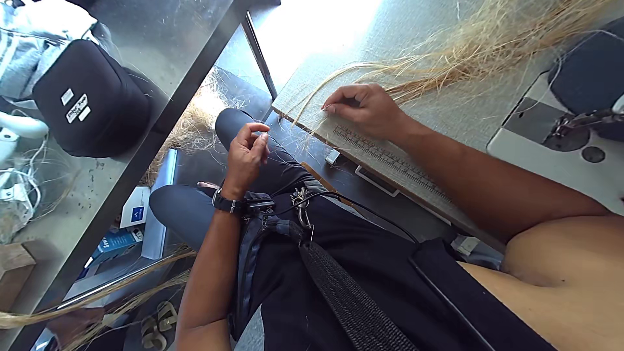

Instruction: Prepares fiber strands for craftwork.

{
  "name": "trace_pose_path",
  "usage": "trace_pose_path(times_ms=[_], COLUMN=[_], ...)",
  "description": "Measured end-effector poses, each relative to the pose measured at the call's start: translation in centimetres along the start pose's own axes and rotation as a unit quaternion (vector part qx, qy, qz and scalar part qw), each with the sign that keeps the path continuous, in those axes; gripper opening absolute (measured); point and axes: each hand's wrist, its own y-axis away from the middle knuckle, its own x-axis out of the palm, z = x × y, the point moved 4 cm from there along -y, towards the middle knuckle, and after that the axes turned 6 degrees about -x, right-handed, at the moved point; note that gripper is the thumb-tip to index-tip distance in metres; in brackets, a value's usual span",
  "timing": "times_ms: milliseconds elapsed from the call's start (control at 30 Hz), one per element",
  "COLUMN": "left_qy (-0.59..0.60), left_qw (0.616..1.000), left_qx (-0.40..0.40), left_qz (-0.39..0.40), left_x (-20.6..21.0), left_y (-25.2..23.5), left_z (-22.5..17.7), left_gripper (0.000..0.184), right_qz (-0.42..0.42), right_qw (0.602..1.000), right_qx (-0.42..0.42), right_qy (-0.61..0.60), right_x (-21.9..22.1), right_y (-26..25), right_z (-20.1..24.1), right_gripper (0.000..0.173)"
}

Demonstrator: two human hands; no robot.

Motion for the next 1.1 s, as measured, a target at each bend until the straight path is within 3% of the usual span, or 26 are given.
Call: trace_pose_path(times_ms=[333,567,633,733,900,1100], left_qy=[-0.009,-0.142,-0.175,-0.278,-0.444,-0.326], left_qw=[0.997,0.985,0.975,0.952,0.891,0.939], left_qx=[0.044,0.066,0.086,0.099,0.038,0.094], left_qz=[-0.070,0.075,0.106,0.085,0.093,0.049], left_x=[-2.1,-1.5,0.1,2.7,5.4,3.2], left_y=[0.2,-0.4,-0.6,-1.4,-5.0,-6.3], left_z=[-2.3,-8.3,-9.7,-10.9,-10.0,-11.5], left_gripper=[0.021,0.028,0.026,0.023,0.027,0.023], right_qz=[-0.051,-0.060,-0.061,-0.061,-0.062,-0.050], right_qw=[0.988,0.983,0.982,0.980,0.978,0.982], right_qx=[0.042,0.044,0.045,0.050,0.057,0.042], right_qy=[-0.142,-0.170,-0.172,-0.181,-0.191,-0.177], right_x=[-0.6,-0.7,-0.7,-0.7,-0.8,-0.7], right_y=[-0.1,-0.1,-0.1,-0.1,-0.2,-0.1], right_z=[-0.2,-0.5,-0.5,-0.4,-0.3,-0.3], right_gripper=[0.011,0.010,0.010,0.010,0.010,0.009])
